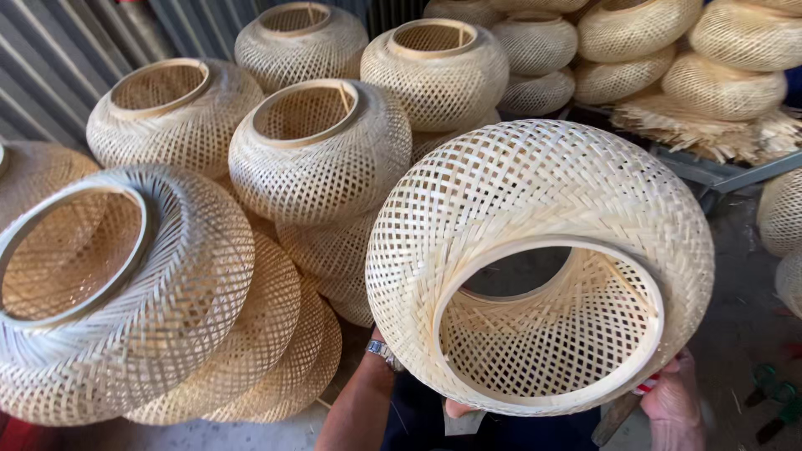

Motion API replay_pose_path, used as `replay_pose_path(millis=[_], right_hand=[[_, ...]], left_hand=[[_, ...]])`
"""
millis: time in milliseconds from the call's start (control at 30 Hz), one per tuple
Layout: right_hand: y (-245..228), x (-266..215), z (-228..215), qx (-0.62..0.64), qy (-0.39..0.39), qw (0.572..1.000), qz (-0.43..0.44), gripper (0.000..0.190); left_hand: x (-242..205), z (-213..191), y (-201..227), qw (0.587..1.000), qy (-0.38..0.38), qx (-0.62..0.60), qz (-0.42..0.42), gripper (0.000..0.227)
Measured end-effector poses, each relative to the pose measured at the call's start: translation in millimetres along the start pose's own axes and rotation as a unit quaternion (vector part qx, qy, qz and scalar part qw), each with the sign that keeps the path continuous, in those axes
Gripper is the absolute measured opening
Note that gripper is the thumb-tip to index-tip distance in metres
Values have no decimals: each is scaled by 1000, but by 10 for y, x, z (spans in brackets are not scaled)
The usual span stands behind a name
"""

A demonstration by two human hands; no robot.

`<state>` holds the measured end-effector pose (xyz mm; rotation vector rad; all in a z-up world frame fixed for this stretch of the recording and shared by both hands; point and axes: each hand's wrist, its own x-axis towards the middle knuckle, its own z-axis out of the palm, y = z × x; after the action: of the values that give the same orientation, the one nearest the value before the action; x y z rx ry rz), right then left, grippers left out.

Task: The person uses a red-handled tool to trim and smooth the rim of a woven bamboo basket. They rotate the basket to work around the edge, then place it down and pick up another basket to continue the same process.

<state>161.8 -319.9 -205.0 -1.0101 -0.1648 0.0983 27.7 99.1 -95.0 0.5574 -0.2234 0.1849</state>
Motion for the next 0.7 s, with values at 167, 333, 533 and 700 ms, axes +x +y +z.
replay_pose_path(millis=[167,333,533,700], right_hand=[[3,20,-99,-15,9,1000,5,91],[1,-14,-122,-34,4,999,-2,80],[-394,-152,294,-122,-5,992,18,79],[-670,-203,652,-187,3,982,27,75]], left_hand=[[-49,-1,-81,1000,7,-8,3,56],[30,59,-137,1000,-1,-12,-9,57],[34,34,-201,1000,8,-20,-14,57],[-15,5,-257,999,13,-29,-25,58]])
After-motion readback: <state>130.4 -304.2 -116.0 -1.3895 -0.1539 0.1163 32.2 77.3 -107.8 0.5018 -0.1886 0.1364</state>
